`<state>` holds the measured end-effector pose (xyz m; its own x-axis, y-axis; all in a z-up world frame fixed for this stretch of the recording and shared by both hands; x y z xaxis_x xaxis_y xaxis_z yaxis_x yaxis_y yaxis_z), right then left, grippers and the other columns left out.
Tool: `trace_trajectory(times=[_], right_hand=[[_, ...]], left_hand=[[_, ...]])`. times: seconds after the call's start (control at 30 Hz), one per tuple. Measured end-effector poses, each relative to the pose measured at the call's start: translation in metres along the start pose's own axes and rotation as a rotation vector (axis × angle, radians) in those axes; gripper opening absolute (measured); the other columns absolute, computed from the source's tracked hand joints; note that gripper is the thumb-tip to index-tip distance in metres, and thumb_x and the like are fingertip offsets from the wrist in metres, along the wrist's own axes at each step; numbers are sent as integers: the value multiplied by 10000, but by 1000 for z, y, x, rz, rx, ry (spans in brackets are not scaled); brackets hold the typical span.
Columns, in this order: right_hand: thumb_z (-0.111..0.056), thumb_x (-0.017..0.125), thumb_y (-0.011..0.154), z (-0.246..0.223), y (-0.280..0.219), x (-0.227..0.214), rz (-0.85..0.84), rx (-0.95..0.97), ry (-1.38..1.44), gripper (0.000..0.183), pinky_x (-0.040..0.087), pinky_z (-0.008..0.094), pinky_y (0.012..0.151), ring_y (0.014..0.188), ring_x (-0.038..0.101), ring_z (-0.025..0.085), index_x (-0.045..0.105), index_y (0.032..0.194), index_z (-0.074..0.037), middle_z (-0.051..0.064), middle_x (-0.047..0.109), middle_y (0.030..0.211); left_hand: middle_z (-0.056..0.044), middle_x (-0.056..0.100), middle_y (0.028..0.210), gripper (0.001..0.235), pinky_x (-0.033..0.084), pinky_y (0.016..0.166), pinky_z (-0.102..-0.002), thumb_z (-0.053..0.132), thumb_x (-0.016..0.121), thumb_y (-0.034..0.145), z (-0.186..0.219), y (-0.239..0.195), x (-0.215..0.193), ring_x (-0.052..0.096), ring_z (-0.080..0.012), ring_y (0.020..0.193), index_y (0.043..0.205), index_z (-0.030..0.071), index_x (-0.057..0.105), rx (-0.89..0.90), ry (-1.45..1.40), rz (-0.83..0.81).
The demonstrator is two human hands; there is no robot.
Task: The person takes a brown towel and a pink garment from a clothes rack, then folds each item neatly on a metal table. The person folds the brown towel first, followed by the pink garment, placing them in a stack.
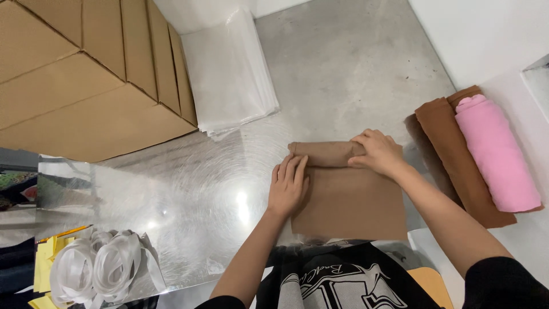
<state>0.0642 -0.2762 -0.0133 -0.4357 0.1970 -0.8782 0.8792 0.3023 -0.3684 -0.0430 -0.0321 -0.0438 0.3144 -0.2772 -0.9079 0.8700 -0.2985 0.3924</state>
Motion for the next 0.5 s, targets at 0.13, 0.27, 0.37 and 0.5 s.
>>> trace_trajectory(times=[0.13,0.27,0.37,0.5], right_hand=[[-441,807,912,13,36,20,159,8,-52,573,437,491,1069,1320,580,266,661,1411,-201,28,631,1327],[-357,786,935,5,31,33,357,-55,-124,566,417,501,1092,1307,613,274,630,1450,-182,59,668,1321],[-273,775,945,-6,9,46,485,-73,-140,577,364,496,1151,1360,571,253,613,1493,-190,45,655,1389],[-131,717,971,-25,-19,49,634,-101,-134,624,308,518,1209,1423,514,269,563,1576,-163,64,612,1499]], left_hand=[[-114,453,1561,731,357,1216,-478,245,703,1001,-7,42,6,369,-315,1542,1636,96,375,-25,9,-46],[-106,283,1750,756,220,1319,-464,319,646,1053,-8,70,17,203,-273,1648,1688,114,291,-29,56,-120],[-66,165,1801,787,144,1345,-477,342,609,1077,-11,68,35,108,-240,1671,1720,155,195,-43,71,-228],[-24,175,1797,783,172,1336,-479,319,576,1082,-15,54,34,135,-209,1662,1733,204,156,-52,81,-283]])
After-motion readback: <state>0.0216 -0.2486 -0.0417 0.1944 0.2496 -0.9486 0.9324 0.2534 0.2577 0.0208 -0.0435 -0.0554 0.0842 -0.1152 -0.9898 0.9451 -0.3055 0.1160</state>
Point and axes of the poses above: each hand's wrist, its own y-axis towards the middle knuckle, its own x-axis out of the palm, z = x × y, the point moved 6 cm from there along y, towards the middle knuckle
